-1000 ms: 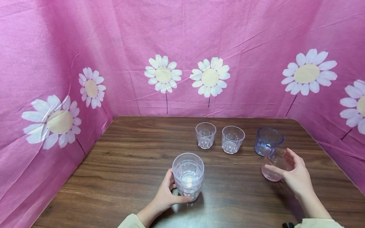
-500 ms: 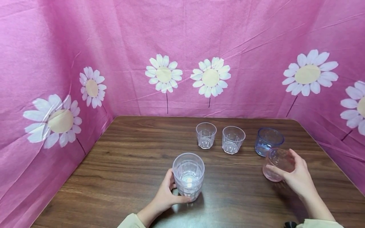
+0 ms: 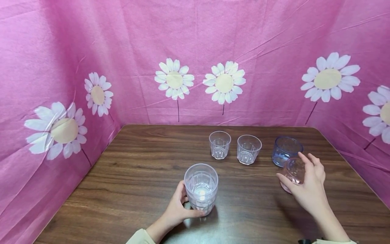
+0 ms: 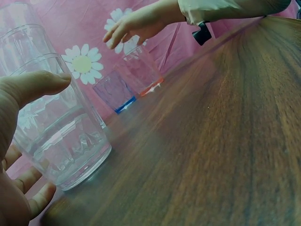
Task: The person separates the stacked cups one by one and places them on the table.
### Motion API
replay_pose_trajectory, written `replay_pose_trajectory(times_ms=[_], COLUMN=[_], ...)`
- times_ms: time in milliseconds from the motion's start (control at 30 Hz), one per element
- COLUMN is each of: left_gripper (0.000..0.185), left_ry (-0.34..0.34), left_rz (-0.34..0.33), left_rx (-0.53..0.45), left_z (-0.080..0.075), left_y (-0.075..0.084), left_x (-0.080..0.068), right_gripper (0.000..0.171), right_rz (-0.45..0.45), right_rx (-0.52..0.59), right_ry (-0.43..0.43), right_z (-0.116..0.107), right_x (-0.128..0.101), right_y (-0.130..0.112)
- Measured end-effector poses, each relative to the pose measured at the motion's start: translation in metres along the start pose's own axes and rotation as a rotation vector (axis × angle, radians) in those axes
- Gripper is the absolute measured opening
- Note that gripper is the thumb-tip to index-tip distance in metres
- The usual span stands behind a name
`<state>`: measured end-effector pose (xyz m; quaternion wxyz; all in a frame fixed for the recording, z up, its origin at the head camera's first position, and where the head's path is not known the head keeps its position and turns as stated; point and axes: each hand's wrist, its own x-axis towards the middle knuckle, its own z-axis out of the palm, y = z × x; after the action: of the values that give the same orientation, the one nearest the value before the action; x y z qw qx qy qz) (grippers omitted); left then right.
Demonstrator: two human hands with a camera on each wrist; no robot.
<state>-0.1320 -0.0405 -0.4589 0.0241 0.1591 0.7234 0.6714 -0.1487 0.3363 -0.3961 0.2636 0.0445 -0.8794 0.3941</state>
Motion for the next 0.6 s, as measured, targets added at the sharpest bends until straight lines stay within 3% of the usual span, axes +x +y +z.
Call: replay_pose_trajectory(times_ms=[300, 600], left_gripper=[0.083, 0.082], left_ry=[0.002, 0.006], left_rz=[0.002, -0.001], left_rx=[-0.008, -0.002], left_z=[0.000, 0.000], left_y=[0.000, 0.001], left_x=[0.001, 0.000], right_gripper=[0.084, 0.092], right_rz=[-0.123, -0.146], right_rx=[0.033, 0.061], right_ry=[-0.012, -0.185], right_z=[0.012, 0.021], right_x=[-0.002, -0.010], right_y=[-0.025, -0.058])
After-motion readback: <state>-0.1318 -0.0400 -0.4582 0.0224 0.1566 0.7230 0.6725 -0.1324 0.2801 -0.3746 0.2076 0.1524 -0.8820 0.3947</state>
